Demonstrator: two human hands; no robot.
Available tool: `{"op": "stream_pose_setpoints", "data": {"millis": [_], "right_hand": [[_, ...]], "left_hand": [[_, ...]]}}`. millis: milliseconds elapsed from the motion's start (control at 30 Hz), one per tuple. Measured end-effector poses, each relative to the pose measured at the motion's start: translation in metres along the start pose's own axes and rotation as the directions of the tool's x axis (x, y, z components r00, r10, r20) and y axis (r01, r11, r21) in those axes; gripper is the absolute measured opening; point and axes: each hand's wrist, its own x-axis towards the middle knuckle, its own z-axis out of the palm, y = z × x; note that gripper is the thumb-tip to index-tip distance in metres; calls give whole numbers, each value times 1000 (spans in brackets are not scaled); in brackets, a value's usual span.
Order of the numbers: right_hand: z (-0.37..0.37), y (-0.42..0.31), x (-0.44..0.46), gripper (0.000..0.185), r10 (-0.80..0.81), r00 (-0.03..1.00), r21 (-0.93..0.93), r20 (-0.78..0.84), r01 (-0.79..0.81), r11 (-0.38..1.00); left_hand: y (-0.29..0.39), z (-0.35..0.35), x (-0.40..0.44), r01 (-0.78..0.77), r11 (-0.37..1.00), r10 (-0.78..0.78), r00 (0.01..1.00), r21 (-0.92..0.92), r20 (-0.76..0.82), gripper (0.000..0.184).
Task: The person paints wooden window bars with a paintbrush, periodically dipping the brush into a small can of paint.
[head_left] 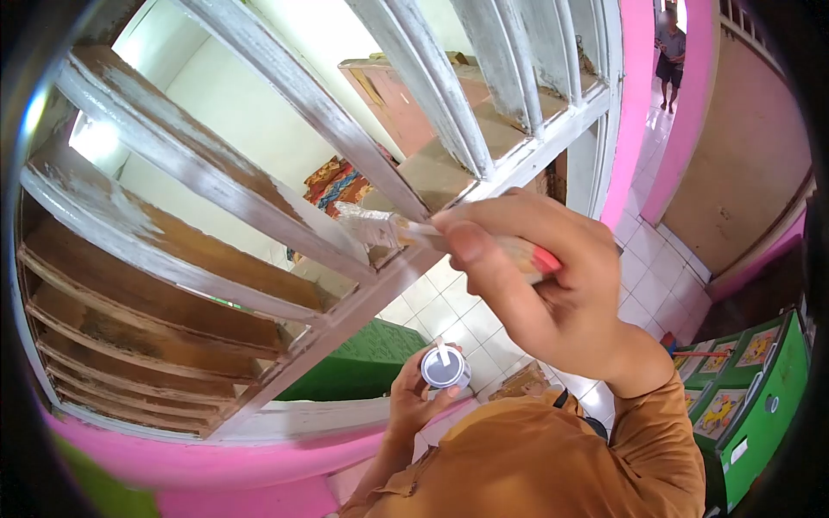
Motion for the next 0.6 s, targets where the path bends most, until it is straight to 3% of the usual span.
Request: {"op": "stream_pose_setpoints", "data": {"millis": [167, 300, 433, 500, 600], "right_hand": [[6, 4, 1, 14, -99, 994, 2, 50, 99, 995], [7, 2, 5, 18, 23, 999, -27, -23, -24, 999], [13, -3, 16, 19, 2, 999, 27, 45, -3, 1000], [12, -20, 28, 19, 138, 990, 137, 1, -137, 981], [15, -20, 38, 19, 12, 997, 148, -76, -1, 989]], "left_hand": [[1, 1, 2, -28, 999, 28, 1000, 32, 9, 73], [-1, -2, 2, -5, 1000, 5, 1000, 12, 30, 71], [-4, -2, 5, -1, 1000, 2, 998, -18, 59, 69], [-5, -3, 6, -6, 1000, 6, 998, -3, 61, 69], [-5, -5, 6, -17, 1000, 16, 998, 24, 61, 70]]}}
